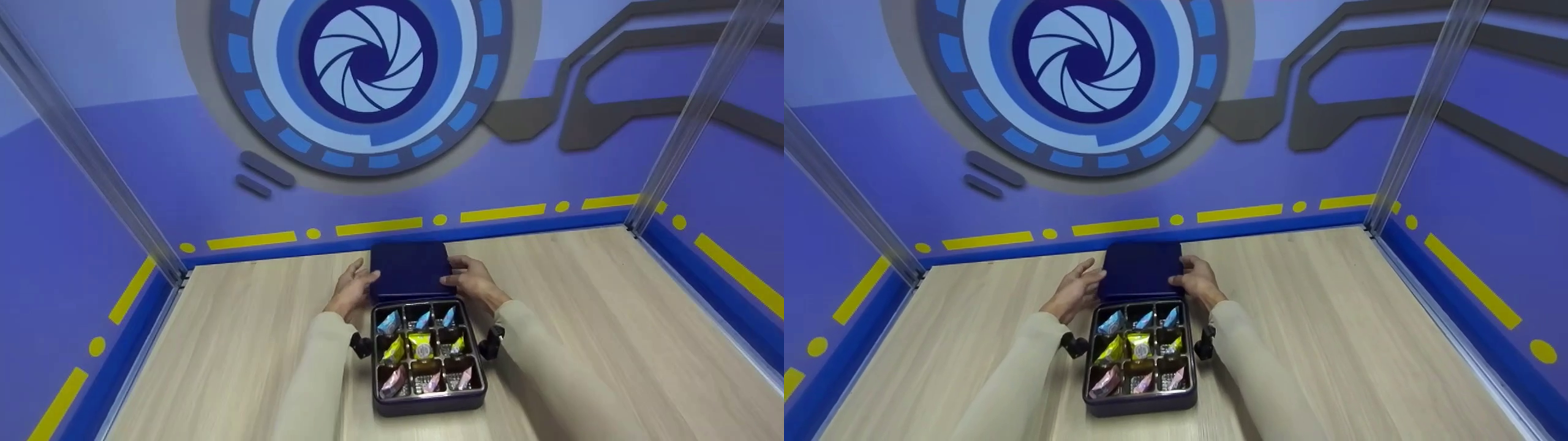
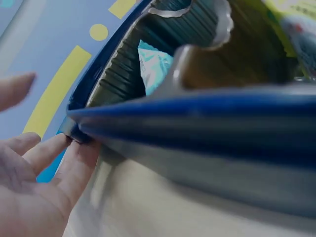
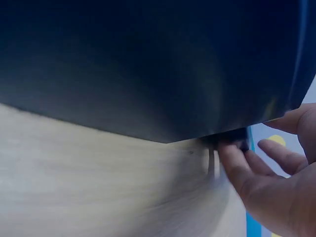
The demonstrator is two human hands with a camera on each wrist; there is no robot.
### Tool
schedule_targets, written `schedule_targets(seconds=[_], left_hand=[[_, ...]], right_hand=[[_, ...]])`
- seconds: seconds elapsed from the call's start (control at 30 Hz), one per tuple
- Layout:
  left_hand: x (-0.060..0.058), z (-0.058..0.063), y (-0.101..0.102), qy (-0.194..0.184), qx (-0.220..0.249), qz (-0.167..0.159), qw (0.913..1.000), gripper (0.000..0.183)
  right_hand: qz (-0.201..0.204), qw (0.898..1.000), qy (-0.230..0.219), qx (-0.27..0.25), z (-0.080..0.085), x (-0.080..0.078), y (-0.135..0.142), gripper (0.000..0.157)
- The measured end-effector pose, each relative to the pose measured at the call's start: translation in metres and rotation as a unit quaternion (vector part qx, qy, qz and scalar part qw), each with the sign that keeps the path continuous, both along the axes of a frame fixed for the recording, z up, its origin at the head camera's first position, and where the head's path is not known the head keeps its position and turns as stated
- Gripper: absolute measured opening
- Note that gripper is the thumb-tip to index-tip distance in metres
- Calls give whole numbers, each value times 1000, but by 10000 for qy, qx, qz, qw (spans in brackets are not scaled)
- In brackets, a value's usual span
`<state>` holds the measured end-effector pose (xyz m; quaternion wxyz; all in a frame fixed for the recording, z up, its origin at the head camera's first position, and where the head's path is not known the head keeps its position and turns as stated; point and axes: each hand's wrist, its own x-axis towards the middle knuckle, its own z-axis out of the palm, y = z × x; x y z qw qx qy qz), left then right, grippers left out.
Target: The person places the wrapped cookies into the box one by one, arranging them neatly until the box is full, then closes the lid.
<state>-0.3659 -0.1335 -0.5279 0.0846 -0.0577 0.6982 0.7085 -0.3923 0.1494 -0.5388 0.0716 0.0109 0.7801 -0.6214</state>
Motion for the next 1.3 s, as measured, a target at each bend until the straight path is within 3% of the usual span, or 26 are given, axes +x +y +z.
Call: schedule_targets(seconds=[0.4,0.8,1.0,1.3], left_hand=[[2,15,-4,430,-328,484,9974,69],[8,32,-22,542,-275,154,9980,65],[16,35,-27,607,-429,-62,9972,65],[36,49,-26,861,-599,-256,9942,66]], right_hand=[[379,9981,459,-149,17,-2,6,70],[1007,9930,596,-146,32,7,16,80],[1097,9919,643,3,41,19,19,79],[1075,9896,957,14,56,41,25,74]])
